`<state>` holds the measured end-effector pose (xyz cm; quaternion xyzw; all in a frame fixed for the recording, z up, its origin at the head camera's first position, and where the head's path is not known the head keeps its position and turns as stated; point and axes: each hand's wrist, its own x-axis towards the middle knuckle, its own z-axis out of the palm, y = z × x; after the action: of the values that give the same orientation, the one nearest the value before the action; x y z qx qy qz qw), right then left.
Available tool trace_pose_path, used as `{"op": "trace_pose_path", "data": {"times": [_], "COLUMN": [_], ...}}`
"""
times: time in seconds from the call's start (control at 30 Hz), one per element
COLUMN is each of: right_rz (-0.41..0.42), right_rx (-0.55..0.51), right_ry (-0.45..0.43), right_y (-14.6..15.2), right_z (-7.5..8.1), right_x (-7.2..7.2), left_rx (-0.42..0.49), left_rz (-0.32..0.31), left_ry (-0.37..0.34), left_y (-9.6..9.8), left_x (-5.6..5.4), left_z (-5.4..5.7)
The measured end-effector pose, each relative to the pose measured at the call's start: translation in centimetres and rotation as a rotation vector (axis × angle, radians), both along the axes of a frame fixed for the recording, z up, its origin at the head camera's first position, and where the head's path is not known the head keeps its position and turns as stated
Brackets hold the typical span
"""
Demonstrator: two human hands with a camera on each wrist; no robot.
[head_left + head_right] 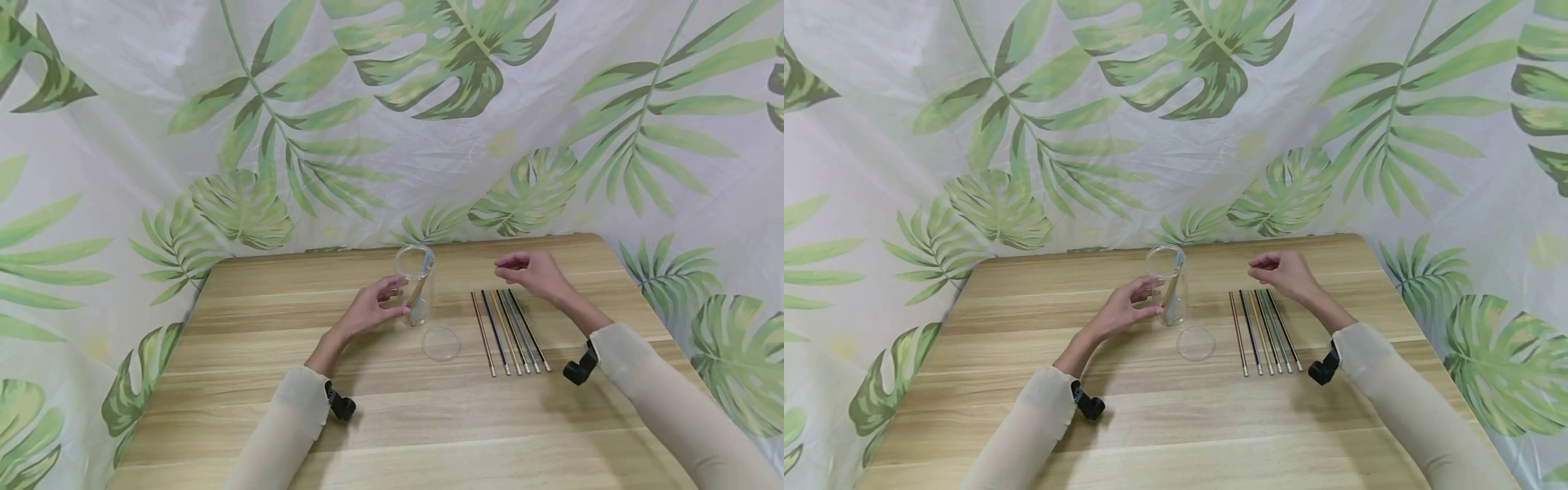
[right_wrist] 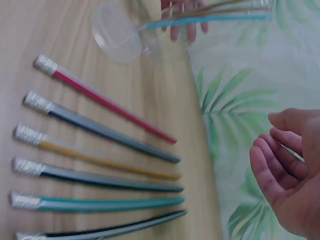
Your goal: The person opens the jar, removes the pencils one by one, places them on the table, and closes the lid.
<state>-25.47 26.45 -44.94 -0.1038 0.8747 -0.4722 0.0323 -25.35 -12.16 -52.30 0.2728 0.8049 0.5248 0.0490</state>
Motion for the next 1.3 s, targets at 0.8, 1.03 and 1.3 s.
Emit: {"op": "trace_pose_path", "data": {"times": [0.8, 1.03, 1.3], "right_rz": [0.327, 0.360, 0.437], "right_rx": [0.056, 0.050, 0.045], "right_ry": [0.210, 0.225, 0.230], "right_y": [-6.7, -8.6, -10.3], "right_z": [7.3, 8.5, 8.6], "right_x": [-1.2, -1.5, -2.0], "left_rx": [-0.006, 0.006, 0.025], "left_rz": [0.026, 0.026, 0.019], "left_ry": [0.041, 0.045, 0.037], "left_y": [0.3, 0.3, 0.3], "left_x": [-0.1, -0.2, -0.2], "left_z": [-0.3, -0.5, -0.7]}}
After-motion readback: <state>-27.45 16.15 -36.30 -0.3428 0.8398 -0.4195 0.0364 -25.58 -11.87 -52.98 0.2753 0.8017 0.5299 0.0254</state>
